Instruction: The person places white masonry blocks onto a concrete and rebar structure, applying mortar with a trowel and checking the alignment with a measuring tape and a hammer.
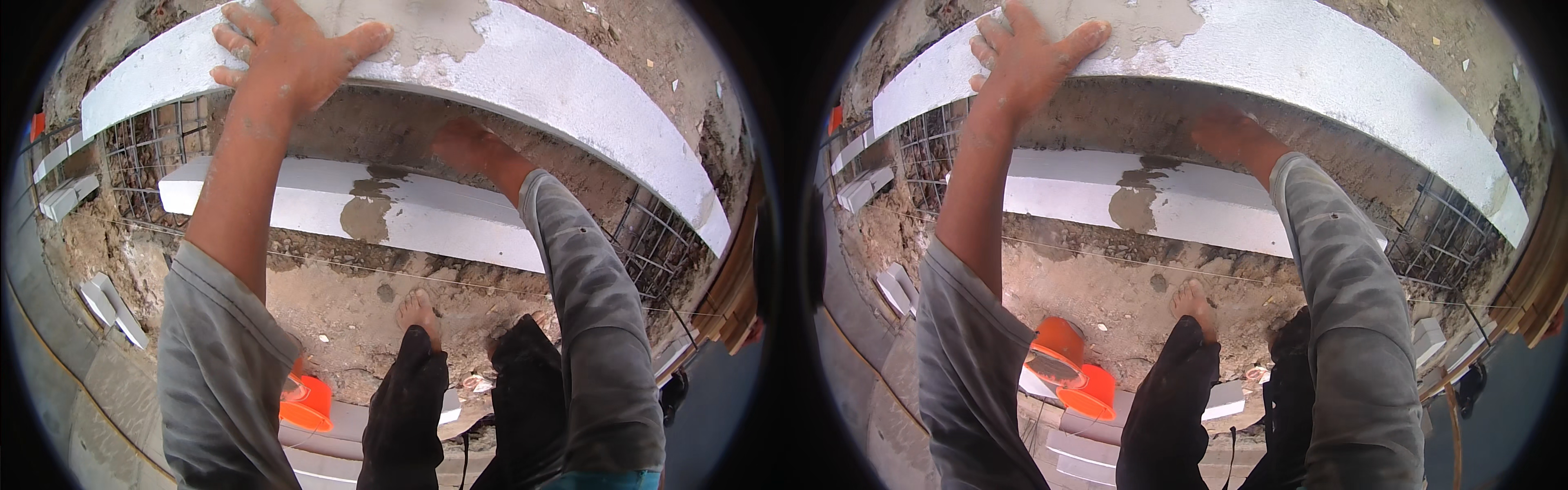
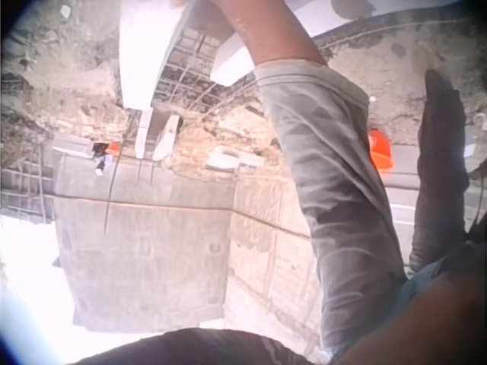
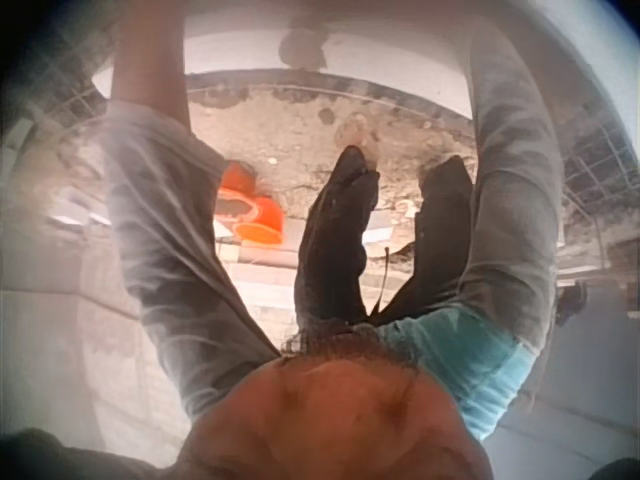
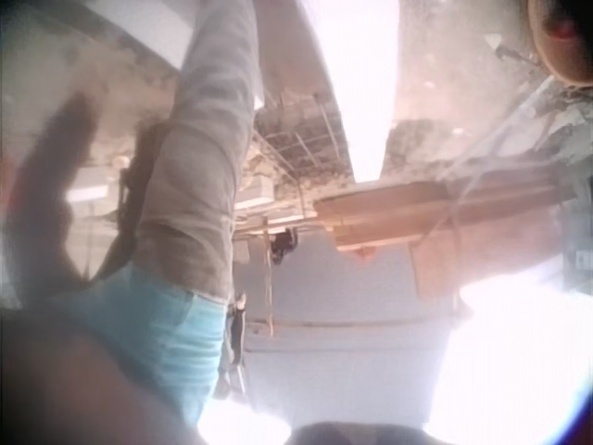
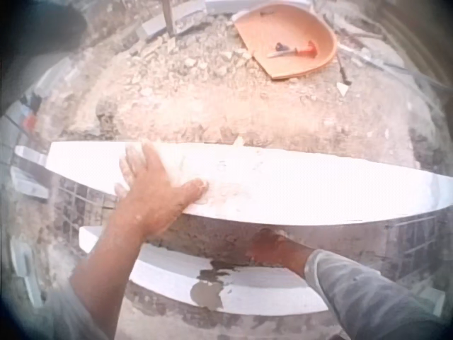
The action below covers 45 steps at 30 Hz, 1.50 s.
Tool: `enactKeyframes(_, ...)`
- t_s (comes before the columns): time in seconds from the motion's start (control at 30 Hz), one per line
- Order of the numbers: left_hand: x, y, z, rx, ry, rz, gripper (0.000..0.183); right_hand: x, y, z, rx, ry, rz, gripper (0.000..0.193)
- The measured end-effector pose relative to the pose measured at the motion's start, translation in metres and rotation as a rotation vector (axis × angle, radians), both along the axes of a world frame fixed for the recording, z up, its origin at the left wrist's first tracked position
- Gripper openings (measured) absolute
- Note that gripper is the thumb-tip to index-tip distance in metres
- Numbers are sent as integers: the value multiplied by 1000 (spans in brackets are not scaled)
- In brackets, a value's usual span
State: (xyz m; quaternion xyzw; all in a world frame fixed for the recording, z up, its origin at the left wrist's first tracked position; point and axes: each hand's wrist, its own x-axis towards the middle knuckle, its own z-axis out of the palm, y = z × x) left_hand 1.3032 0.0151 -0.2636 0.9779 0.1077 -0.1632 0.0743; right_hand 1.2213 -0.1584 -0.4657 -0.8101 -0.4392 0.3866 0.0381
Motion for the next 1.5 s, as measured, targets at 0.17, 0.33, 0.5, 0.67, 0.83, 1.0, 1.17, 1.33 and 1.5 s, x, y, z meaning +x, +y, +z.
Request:
enactKeyframes(0.17, 13, 19, -18, 97, 125, -18, 124, -21, 24, -40, -15, -14, -249, 16)
enactKeyframes(0.33, -5, -10, -8, -16, -32, -46, 121, -29, 11, -78, 160, 43, -162, 25)
enactKeyframes(0.5, 10, 8, 3, 3, 113, 35, 123, -7, -22, -19, 325, 273, -273, 39)
enactKeyframes(0.67, 9, 5, -7, 35, 140, 45, 124, -20, -36, -9, 217, 227, -330, 44)
enactKeyframes(0.83, 10, 34, -56, 195, -14, -7, 125, -27, -9, 12, 153, 192, -262, 46)
enactKeyframes(1.0, 4, 12, -10, 10, 16, -12, 125, -31, -9, 39, 140, 166, -432, 44)
enactKeyframes(1.17, 1, 2, -9, 11, 39, -7, 124, -30, 7, -19, 3, 84, -378, 33)
enactKeyframes(1.33, 10, 15, -16, -25, 63, -9, 124, -26, 30, -26, 159, 151, -243, 32)
enactKeyframes(1.5, 10, 13, -4, -29, 107, 21, 125, -6, 2, 35, 339, 334, -289, 42)
